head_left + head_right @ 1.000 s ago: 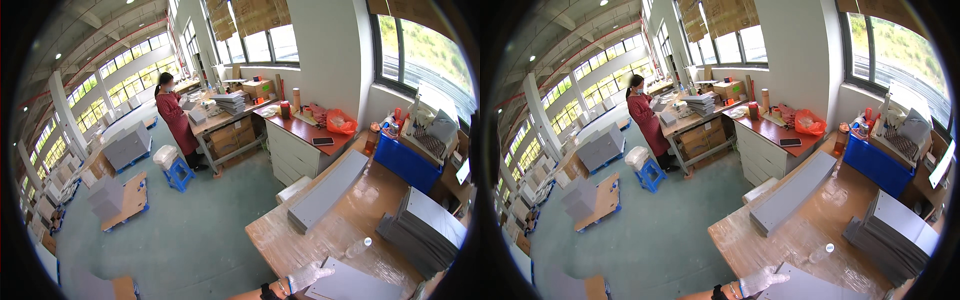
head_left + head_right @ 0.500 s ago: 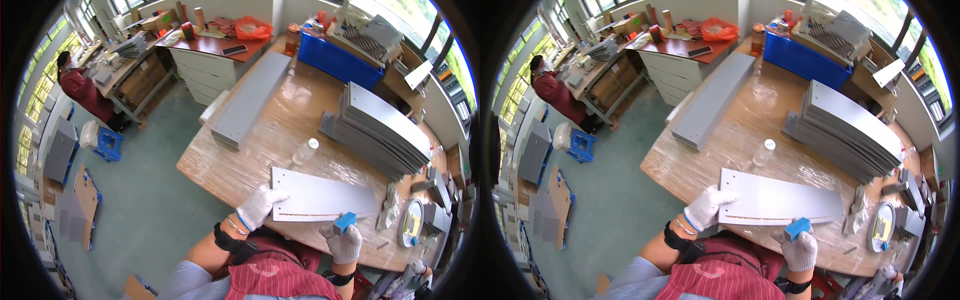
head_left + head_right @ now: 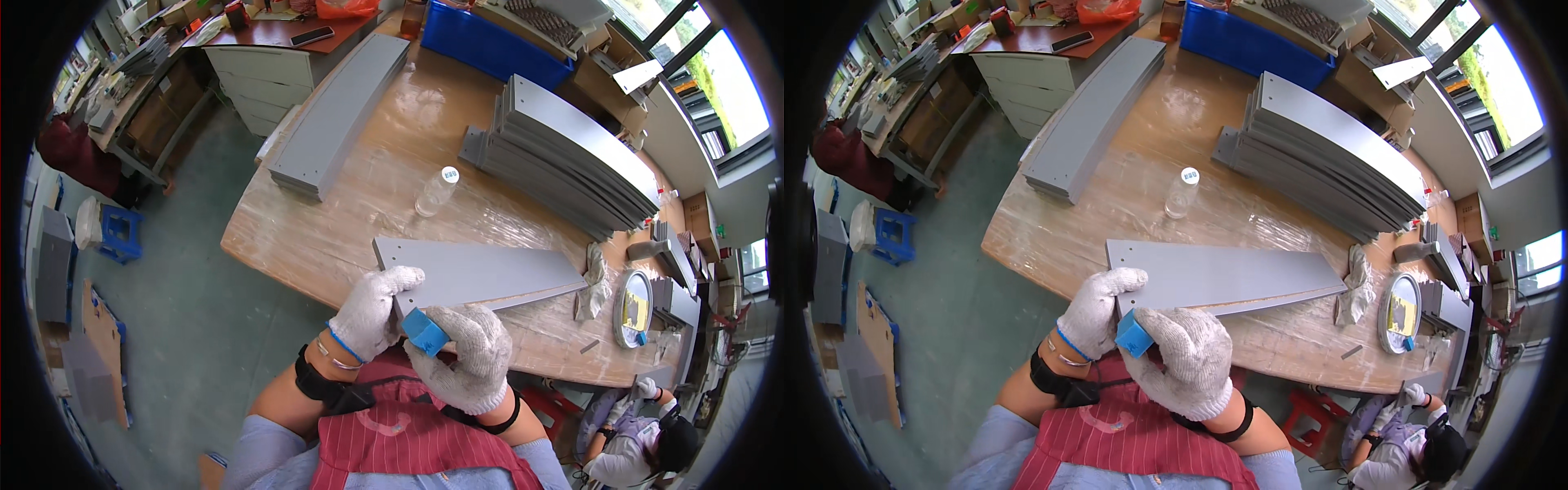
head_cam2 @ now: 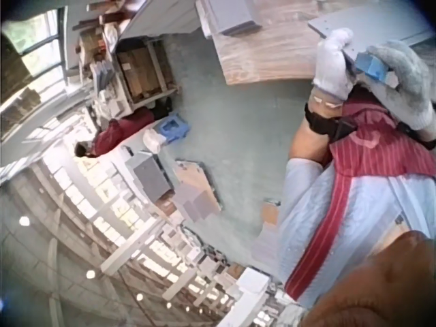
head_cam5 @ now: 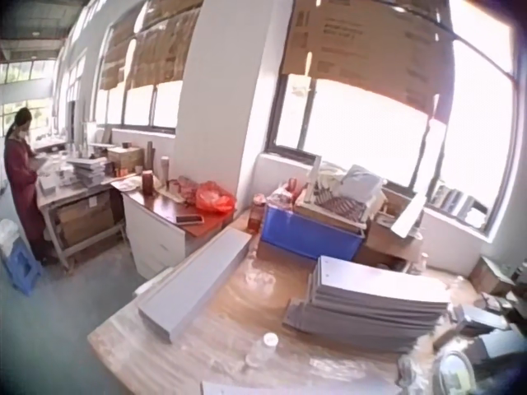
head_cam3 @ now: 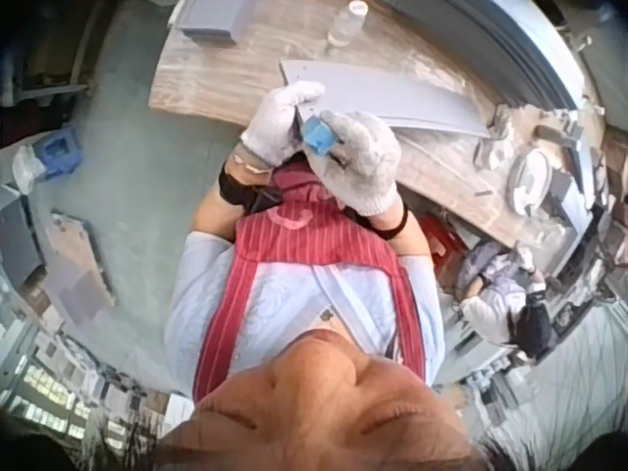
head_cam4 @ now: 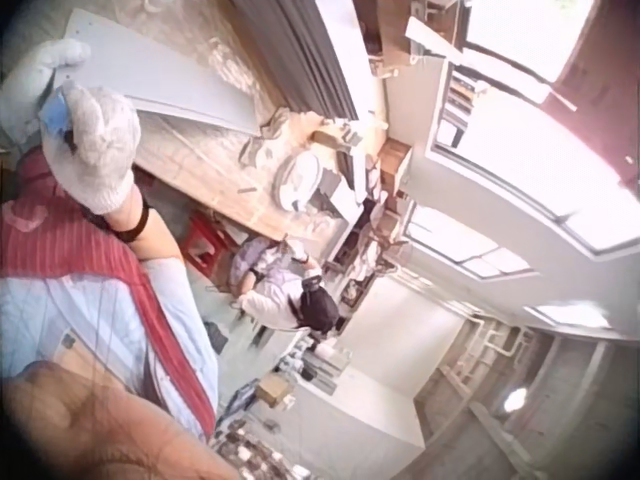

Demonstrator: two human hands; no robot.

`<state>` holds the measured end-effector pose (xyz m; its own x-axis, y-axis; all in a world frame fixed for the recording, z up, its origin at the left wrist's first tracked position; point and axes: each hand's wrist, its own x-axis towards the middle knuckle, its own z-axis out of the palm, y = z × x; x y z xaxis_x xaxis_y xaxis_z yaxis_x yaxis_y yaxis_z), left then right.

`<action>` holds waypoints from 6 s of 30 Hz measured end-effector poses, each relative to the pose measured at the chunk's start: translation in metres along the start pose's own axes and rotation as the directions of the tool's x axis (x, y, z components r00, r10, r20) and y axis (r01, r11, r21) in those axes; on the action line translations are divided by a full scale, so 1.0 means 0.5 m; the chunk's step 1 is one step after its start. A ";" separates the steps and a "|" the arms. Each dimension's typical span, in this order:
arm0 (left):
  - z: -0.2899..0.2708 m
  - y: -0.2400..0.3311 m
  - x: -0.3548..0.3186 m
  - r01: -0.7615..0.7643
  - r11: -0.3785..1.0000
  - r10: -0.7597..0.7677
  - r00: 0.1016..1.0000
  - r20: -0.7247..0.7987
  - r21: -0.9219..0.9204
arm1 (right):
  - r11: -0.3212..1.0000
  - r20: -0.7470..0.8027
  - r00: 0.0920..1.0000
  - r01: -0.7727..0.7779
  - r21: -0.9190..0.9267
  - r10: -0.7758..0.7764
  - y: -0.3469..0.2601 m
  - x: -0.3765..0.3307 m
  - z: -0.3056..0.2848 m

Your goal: The person sands the edges of a grey metal panel using a blue sanding block and then wipes the surface with a white cloth. The person repeats this process on multiple panels, stacking the finished ones on the table.

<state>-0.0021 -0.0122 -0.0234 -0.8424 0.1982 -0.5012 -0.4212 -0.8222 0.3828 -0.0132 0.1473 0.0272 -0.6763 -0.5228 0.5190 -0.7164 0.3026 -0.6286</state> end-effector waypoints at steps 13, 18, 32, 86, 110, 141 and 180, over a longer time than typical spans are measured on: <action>-0.025 -0.015 0.005 0.038 0.994 -0.050 0.991 -0.122 -0.102 | 0.997 -0.015 0.998 -0.068 -0.037 0.068 0.015 -0.026 0.007; -0.035 -0.003 -0.008 0.046 0.992 -0.064 0.985 -0.162 -0.114 | 0.960 -0.181 0.966 -0.218 -0.175 0.187 0.094 -0.076 -0.035; -0.007 0.004 0.008 0.032 0.999 -0.042 0.923 -0.381 -0.032 | 0.967 -0.174 0.958 -0.245 -0.071 0.230 0.122 -0.073 -0.034; -0.080 -0.008 0.056 -0.130 0.947 0.293 0.722 -0.627 0.294 | 0.593 -0.750 0.532 -0.770 -0.235 0.394 0.671 -0.329 -0.407; -0.100 0.014 0.050 -0.079 0.952 0.217 0.856 -0.469 0.296 | 0.754 -0.616 0.609 -0.655 -0.036 0.500 0.473 -0.286 -0.262; -0.100 0.027 0.069 -0.049 0.983 0.132 0.857 -0.498 0.177 | 0.798 -0.536 0.680 -0.602 -0.020 0.500 0.326 -0.198 -0.119; -0.272 0.019 0.132 0.140 0.801 0.231 0.825 -0.516 0.582 | 0.518 -0.623 0.045 -0.605 0.605 0.781 0.473 -0.430 -0.490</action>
<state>-0.0158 -0.0794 -0.1582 -0.6185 -0.3017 -0.7255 -0.6510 -0.3203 0.6882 -0.0791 0.5266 -0.0911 -0.6970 0.7091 -0.1067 0.1421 -0.0093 -0.9898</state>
